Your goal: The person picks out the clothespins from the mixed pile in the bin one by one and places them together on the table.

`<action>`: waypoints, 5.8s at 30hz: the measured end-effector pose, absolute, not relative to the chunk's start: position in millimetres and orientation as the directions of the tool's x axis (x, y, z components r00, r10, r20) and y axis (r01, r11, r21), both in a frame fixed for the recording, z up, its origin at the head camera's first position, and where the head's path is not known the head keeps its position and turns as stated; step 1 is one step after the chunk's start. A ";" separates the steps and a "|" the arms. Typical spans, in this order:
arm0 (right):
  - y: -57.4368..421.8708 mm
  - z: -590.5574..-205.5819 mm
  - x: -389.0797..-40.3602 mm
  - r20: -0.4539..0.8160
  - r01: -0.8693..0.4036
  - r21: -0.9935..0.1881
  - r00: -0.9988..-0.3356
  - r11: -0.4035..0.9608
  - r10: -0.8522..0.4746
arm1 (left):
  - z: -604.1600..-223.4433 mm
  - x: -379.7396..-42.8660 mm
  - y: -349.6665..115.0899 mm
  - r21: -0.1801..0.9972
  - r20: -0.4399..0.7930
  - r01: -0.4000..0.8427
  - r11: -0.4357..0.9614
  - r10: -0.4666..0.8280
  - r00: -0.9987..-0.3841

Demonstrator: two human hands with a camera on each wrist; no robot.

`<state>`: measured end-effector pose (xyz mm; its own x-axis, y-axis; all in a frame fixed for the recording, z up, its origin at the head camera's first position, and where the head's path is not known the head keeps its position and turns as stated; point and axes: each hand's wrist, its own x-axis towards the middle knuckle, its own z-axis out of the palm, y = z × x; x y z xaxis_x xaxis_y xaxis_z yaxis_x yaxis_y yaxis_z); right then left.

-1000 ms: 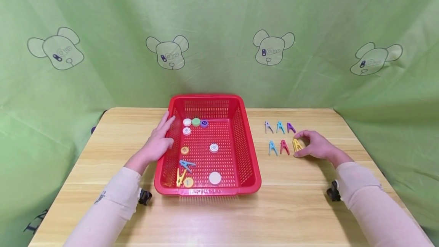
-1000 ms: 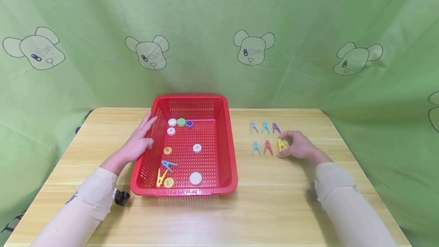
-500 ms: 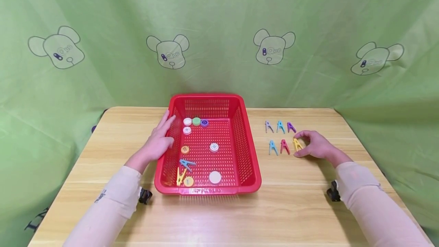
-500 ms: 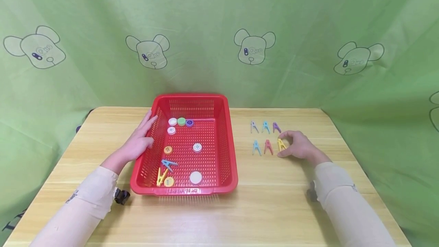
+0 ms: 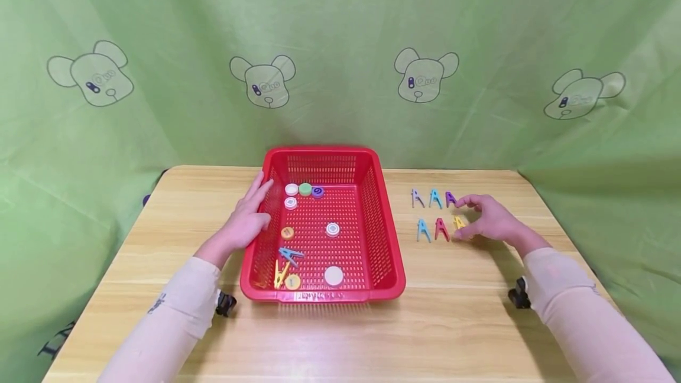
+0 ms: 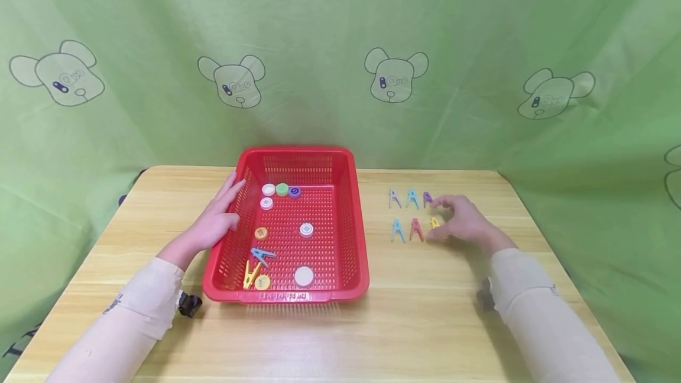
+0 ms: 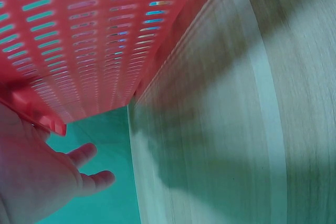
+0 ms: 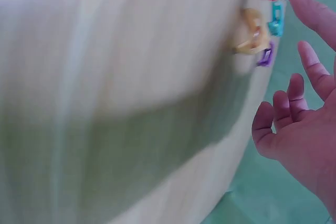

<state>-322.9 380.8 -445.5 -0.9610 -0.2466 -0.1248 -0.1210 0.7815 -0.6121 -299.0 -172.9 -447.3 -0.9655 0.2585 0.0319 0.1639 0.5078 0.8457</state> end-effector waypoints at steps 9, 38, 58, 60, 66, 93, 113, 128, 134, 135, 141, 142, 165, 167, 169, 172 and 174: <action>351.7 -414.7 -330.0 -0.048 -0.230 -0.601 -0.945 0.765 -0.322 | -444.0 -299.0 -172.8 0.843 0.036 0.171 0.511 0.263 -0.964; 251.9 -361.0 -353.7 0.038 -0.366 -0.627 -0.896 0.688 -0.442 | -443.4 -302.6 -172.5 0.843 0.045 0.179 0.508 0.265 -0.963; 154.5 -351.8 -359.1 0.037 -0.461 -0.625 -0.823 0.630 -0.566 | -449.2 -297.1 -171.5 0.856 0.031 0.164 0.490 0.268 -0.963; 146.1 -353.5 -359.7 0.042 -0.473 -0.633 -0.811 0.613 -0.583 | -448.6 -296.8 -171.7 0.855 0.032 0.164 0.493 0.264 -0.964; 126.7 -359.6 -357.4 0.018 -0.453 -0.660 -0.807 0.599 -0.590 | -448.6 -297.4 -171.6 0.863 0.030 0.158 0.480 0.263 -0.964; 81.3 -357.2 -352.5 -0.047 -0.451 -0.709 -0.737 0.543 -0.674 | -448.4 -299.7 -173.3 0.852 0.034 0.165 0.497 0.263 -0.964; 55.4 -391.3 -338.8 -0.135 -0.474 -0.703 -0.644 0.531 -0.753 | -454.4 -297.2 -175.5 0.849 0.036 0.165 0.502 0.255 -0.966; 46.6 -408.0 -335.9 -0.150 -0.461 -0.731 -0.611 0.503 -0.778 | -453.7 -303.0 -179.1 0.847 0.058 0.192 0.495 0.274 -0.960; 45.1 -411.1 -337.5 -0.202 -0.457 -0.712 -0.594 0.533 -0.779 | -450.9 -303.9 -178.1 0.843 0.061 0.203 0.498 0.287 -0.956; 44.8 -412.4 -337.7 -0.207 -0.464 -0.705 -0.588 0.536 -0.782 | -450.7 -303.8 -177.6 0.843 0.060 0.203 0.498 0.288 -0.956; 43.4 -419.1 -339.1 -0.263 -0.451 -0.691 -0.569 0.564 -0.779 | -451.2 -303.9 -177.7 0.840 0.056 0.198 0.504 0.284 -0.957; 43.3 -419.9 -339.3 -0.275 -0.445 -0.689 -0.570 0.572 -0.775 | -451.3 -303.9 -177.7 0.842 0.052 0.194 0.504 0.281 -0.958; 27.8 -446.1 -337.7 -0.349 -0.483 -0.579 -0.581 0.657 -0.735 | -451.9 -305.0 -178.2 0.847 0.051 0.187 0.497 0.273 -0.961; 26.5 -449.2 -337.6 -0.348 -0.493 -0.565 -0.584 0.661 -0.733 | -451.7 -304.6 -178.8 0.848 0.049 0.183 0.497 0.272 -0.961; 24.7 -453.0 -337.2 -0.349 -0.506 -0.556 -0.578 0.660 -0.737 | -452.1 -304.3 -179.1 0.849 0.048 0.183 0.496 0.271 -0.961; 21.8 -456.9 -336.1 -0.354 -0.516 -0.548 -0.570 0.658 -0.741 | -452.2 -304.4 -179.0 0.844 0.055 0.191 0.501 0.273 -0.960; 20.4 -457.8 -335.8 -0.356 -0.516 -0.545 -0.572 0.661 -0.739 | -451.8 -304.5 -178.8 0.843 0.060 0.196 0.500 0.275 -0.959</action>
<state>-335.8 20.4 -457.8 -0.5716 -0.7393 -0.3560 -0.5160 0.6612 -0.5446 -304.5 -178.8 -451.8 -0.9595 0.2752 0.0602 0.1964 0.5001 0.8434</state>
